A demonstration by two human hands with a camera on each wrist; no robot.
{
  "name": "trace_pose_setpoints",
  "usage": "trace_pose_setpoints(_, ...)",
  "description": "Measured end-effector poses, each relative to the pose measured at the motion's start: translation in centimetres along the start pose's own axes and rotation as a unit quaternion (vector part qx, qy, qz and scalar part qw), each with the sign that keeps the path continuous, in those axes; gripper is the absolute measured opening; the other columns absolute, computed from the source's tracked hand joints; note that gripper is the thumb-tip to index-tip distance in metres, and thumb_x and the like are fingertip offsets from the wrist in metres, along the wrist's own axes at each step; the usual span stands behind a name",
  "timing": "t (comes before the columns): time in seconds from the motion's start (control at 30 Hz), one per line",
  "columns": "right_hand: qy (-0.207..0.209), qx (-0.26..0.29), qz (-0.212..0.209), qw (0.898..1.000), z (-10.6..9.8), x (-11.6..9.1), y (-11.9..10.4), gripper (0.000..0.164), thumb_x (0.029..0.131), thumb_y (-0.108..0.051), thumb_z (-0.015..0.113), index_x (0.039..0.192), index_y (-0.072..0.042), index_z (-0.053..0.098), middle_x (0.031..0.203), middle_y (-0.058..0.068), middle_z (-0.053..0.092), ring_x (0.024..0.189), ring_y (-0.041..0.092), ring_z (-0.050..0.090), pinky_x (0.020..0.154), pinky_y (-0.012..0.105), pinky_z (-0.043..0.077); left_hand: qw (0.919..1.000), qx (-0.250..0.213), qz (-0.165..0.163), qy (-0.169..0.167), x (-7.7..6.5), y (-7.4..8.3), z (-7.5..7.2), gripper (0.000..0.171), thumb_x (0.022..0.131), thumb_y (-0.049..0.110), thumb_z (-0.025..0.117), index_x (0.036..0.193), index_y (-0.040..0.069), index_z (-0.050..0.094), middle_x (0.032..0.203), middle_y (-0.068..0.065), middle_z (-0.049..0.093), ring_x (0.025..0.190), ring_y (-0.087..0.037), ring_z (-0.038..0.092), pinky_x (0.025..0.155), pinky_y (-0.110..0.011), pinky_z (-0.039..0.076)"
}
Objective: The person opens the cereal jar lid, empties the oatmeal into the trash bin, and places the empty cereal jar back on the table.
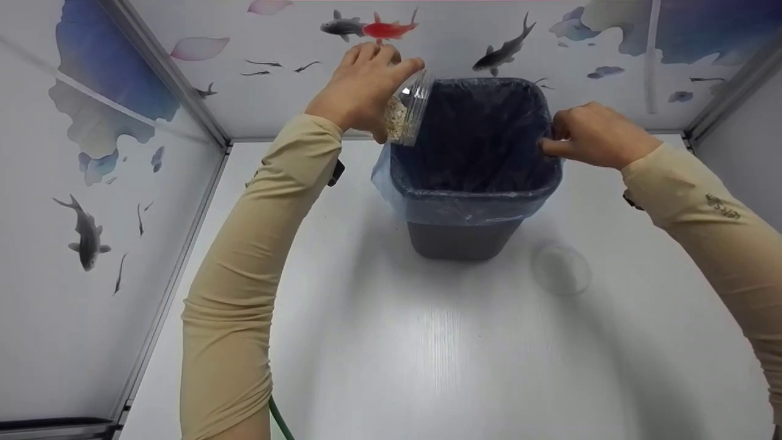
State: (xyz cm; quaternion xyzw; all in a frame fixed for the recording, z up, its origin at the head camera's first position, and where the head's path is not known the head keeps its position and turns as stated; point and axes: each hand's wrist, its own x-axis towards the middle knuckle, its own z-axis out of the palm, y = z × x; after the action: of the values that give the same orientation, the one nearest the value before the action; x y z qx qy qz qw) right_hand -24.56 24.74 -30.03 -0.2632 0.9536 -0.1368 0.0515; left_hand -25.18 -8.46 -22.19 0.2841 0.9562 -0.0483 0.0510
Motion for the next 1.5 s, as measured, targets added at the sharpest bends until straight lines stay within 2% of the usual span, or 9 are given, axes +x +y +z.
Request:
trace_pose_setpoints(0.27, 0.015, -0.008, -0.007, 1.0, 0.0, 0.1, 0.0, 0.03, 0.093, -0.023, 0.059, 0.078, 0.002, 0.065, 0.071, 0.009, 0.063, 0.058, 0.02, 0.048, 0.053, 0.034, 0.04, 0.9999, 0.011, -0.001, -0.011, 0.0, 0.3, -0.3, 0.109, 0.066, 0.019, 0.089, 0.153, 0.019, 0.023, 0.144, -0.017, 0.033, 0.135, -0.037, 0.023, 0.114, -0.049, 0.011)
trace_pose_setpoints(0.7, 0.023, -0.003, -0.017, 1.0, 0.2, -0.3, 0.0, 0.028, 0.092, -0.021, 0.059, 0.079, 0.002, 0.065, 0.072, 0.01, 0.064, 0.058, 0.019, 0.049, 0.055, 0.035, 0.042, 0.999, 0.033, -0.01, -0.028, 0.5, 1.0, -0.7, 0.109, 0.069, 0.019, 0.088, 0.155, 0.019, 0.019, 0.148, -0.017, 0.029, 0.136, -0.038, 0.021, 0.115, -0.05, 0.007)
trace_pose_setpoints(1.2, 0.02, -0.001, -0.013, 1.0, 0.2, -0.1, 0.0, 0.029, 0.092, -0.021, 0.06, 0.073, 0.0, 0.063, 0.064, 0.005, 0.059, 0.053, 0.017, 0.046, 0.049, 0.032, 0.039, 0.9981, 0.038, -0.01, -0.047, 1.0, 1.4, -0.6, 0.11, 0.07, 0.017, 0.087, 0.155, 0.019, 0.018, 0.149, -0.019, 0.027, 0.139, -0.039, 0.016, 0.115, -0.051, 0.001)
trace_pose_setpoints(1.5, 0.036, -0.004, -0.023, 0.999, 0.3, -0.1, 0.0, 0.03, 0.091, -0.02, 0.059, 0.066, -0.003, 0.057, 0.058, 0.002, 0.053, 0.051, 0.016, 0.042, 0.048, 0.032, 0.036, 0.9981, 0.052, -0.008, -0.03, 0.9, 1.7, -0.6, 0.109, 0.065, 0.014, 0.089, 0.153, 0.018, 0.024, 0.144, -0.018, 0.033, 0.135, -0.039, 0.022, 0.114, -0.051, 0.009)
